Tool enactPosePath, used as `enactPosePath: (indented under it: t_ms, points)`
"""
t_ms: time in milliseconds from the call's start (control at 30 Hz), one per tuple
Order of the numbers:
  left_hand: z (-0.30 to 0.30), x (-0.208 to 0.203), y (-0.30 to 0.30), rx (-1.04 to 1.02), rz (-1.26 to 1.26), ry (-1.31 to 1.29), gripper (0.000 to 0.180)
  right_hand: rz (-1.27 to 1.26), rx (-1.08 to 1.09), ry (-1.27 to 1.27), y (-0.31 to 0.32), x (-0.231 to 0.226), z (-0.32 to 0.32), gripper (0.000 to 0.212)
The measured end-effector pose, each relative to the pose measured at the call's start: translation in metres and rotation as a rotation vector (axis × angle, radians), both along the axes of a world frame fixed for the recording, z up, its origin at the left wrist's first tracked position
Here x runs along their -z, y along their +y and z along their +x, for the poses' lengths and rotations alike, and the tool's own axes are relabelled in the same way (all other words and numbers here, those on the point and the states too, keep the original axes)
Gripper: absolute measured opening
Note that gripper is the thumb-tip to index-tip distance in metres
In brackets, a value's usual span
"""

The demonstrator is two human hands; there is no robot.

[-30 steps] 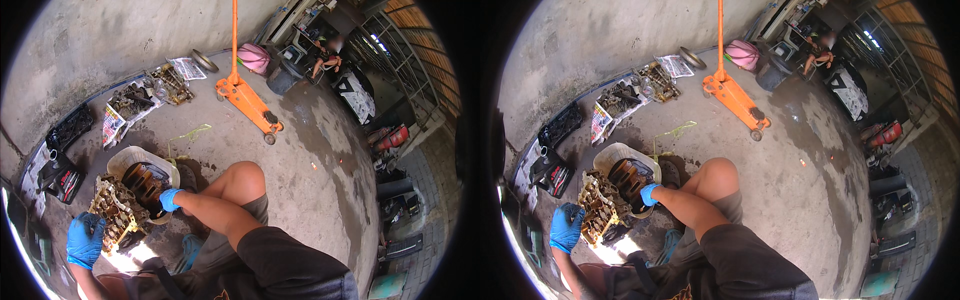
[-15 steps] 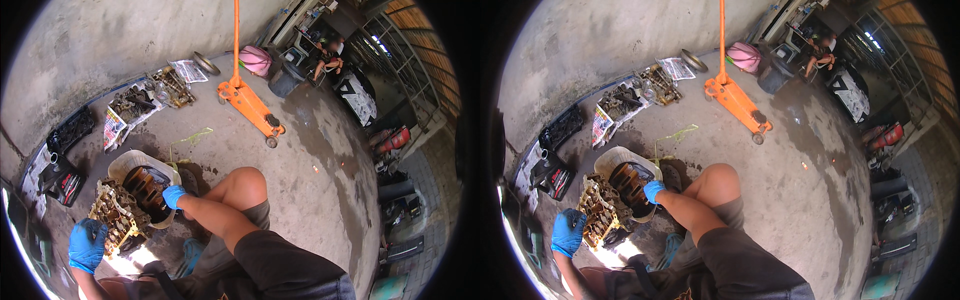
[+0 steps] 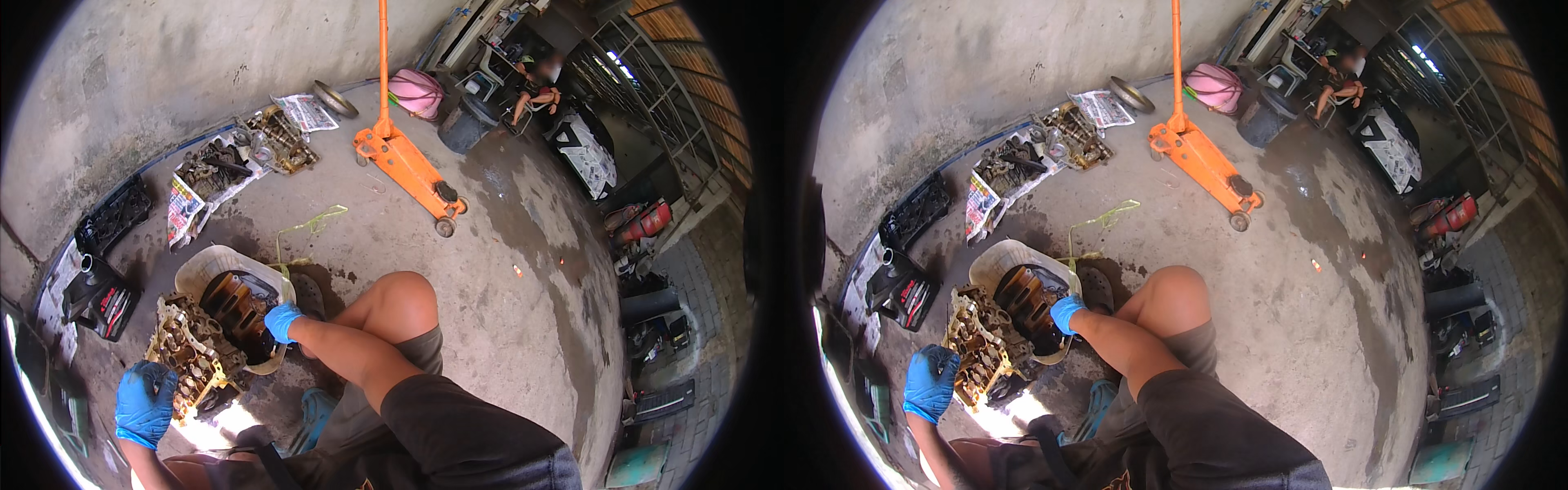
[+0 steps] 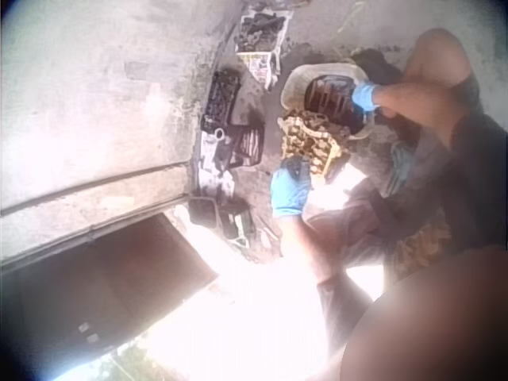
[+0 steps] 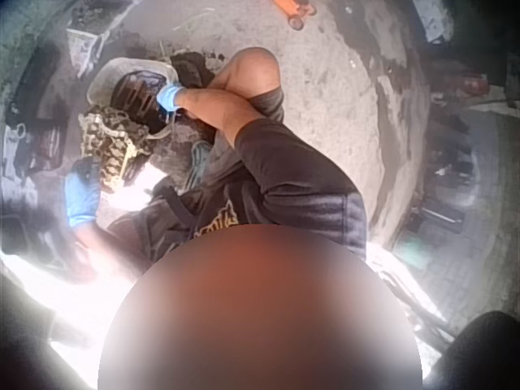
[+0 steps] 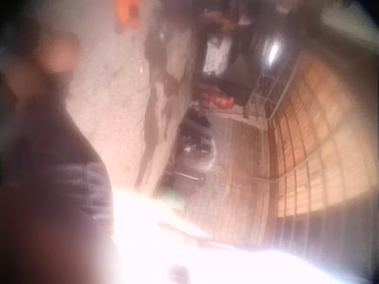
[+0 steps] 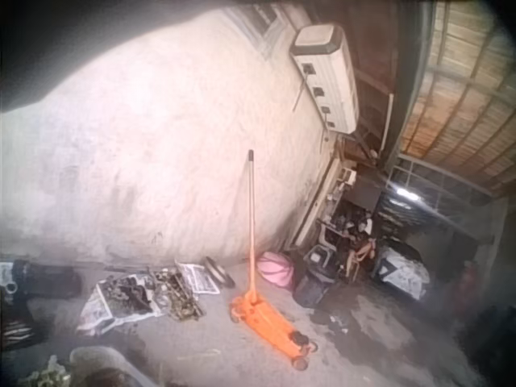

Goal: The person scrubs a disassembled engine cylinder head with a toothbrush and cleaning solution, then uses a thin metal tool to scrape and clean the internal passages. The person repeatedly scrubs and scrapes different areas of the part while seated on the floor.

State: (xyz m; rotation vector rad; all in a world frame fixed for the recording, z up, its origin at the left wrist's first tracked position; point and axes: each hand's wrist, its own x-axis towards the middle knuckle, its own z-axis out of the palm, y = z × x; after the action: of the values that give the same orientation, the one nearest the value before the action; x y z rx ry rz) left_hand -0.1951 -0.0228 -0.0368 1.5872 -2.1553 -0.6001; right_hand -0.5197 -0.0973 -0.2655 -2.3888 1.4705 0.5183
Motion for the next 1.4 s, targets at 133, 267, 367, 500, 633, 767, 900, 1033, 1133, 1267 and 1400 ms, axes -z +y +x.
enactPosePath:
  t_ms: [133,267,367,500,633,767,900,1033,1133,1267,1400]
  points:
    - [0.0,-0.005,-0.002,-0.031,0.105,-0.069,0.017,-0.037,0.139,0.017,-0.002,0.003,0.001,0.02]
    - [0.001,-0.005,-0.002,-0.014,0.071,-0.055,0.017,0.044,0.032,0.066,-0.002,0.013,0.002,0.021]
    - [0.003,-0.001,0.0,-0.002,0.011,-0.024,0.016,-0.053,0.075,0.042,0.001,0.021,0.002,0.018]
    - [0.006,0.0,0.001,0.009,-0.003,-0.044,0.016,-0.029,0.05,0.008,0.003,0.024,0.0,0.017]
    - [0.007,-0.001,0.001,0.006,-0.025,-0.018,0.016,-0.068,0.188,0.001,0.002,0.022,0.002,0.019]
    - [0.008,0.0,0.0,-0.004,0.011,-0.02,0.016,0.054,0.114,0.068,0.001,0.021,0.005,0.02]
    - [0.007,-0.002,0.0,-0.005,0.016,-0.014,0.015,-0.015,0.194,0.032,0.002,0.022,0.005,0.019]
    - [0.004,-0.008,0.0,-0.045,0.087,-0.031,0.018,0.048,0.07,0.051,0.004,0.028,0.004,0.018]
    - [0.007,-0.006,0.0,-0.026,0.069,-0.028,0.018,0.018,0.06,0.014,0.004,0.033,0.004,0.015]
    - [0.015,0.005,0.003,-0.067,0.092,-0.013,0.019,-0.11,0.159,0.038,0.005,0.032,0.009,0.017]
    - [0.022,0.006,0.015,-0.136,-0.064,-0.018,0.019,0.124,0.03,-0.007,0.007,0.014,0.018,0.02]
